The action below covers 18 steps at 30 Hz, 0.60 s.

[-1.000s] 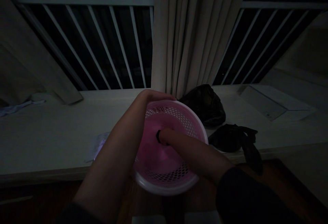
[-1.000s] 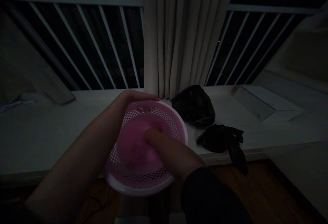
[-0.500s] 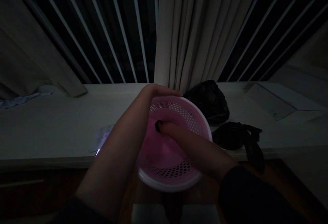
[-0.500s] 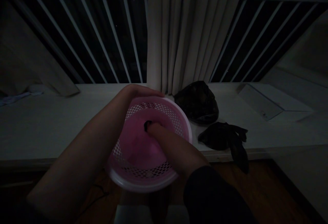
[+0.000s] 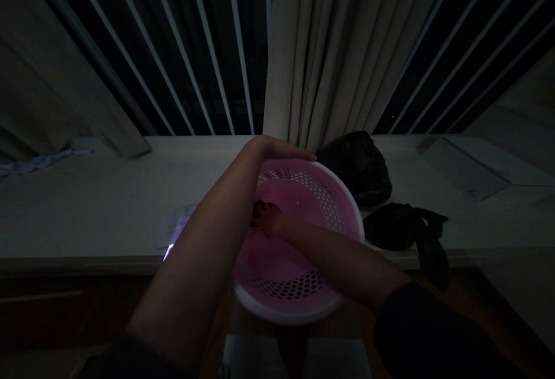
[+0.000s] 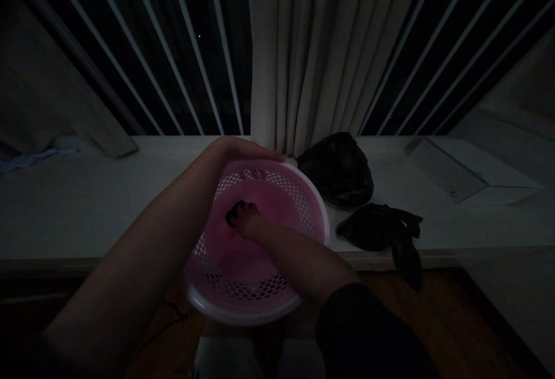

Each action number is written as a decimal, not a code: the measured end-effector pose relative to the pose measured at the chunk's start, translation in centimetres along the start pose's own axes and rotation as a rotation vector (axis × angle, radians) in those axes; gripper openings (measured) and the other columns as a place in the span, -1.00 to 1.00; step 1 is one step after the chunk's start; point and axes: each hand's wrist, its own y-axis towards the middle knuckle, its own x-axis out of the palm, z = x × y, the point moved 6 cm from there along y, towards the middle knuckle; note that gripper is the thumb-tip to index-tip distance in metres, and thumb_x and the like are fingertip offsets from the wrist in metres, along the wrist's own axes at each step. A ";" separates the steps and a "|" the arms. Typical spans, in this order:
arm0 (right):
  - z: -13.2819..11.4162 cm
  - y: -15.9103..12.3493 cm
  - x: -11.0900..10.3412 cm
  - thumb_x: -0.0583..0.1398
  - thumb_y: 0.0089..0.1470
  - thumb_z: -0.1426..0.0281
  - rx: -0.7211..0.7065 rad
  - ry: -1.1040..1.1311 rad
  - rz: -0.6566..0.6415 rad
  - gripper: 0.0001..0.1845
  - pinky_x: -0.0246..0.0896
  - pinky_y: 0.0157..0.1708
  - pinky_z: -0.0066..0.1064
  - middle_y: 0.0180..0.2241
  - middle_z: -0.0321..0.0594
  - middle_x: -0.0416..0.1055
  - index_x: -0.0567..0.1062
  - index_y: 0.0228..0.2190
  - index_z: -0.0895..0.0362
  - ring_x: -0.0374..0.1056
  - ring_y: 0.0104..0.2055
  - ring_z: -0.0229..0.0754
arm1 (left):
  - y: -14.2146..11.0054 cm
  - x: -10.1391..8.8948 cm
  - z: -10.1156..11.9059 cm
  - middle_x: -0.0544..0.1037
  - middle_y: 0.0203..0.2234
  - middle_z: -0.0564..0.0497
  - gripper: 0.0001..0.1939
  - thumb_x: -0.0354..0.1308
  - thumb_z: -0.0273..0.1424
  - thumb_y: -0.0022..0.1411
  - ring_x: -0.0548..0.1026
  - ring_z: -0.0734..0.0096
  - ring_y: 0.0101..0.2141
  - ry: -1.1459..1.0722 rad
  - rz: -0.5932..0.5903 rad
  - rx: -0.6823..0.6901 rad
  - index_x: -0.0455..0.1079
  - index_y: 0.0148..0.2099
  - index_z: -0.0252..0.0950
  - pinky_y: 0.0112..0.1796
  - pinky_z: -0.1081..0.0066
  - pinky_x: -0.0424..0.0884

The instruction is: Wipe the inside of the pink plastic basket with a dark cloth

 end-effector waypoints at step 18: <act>0.6 -0.3 -0.3 0.08 0.09 0.38 0.154 0.001 -0.152 -0.26 0.14 -0.08 0.00 0.21 0.19 -0.10 -0.02 0.27 0.02 0.12 0.12 0.26 | -0.5 1.3 0.4 0.55 -0.21 0.00 -0.41 0.04 0.04 0.07 0.27 0.06 0.12 -0.102 -0.084 -0.041 0.44 0.02 -0.22 -0.03 0.35 0.25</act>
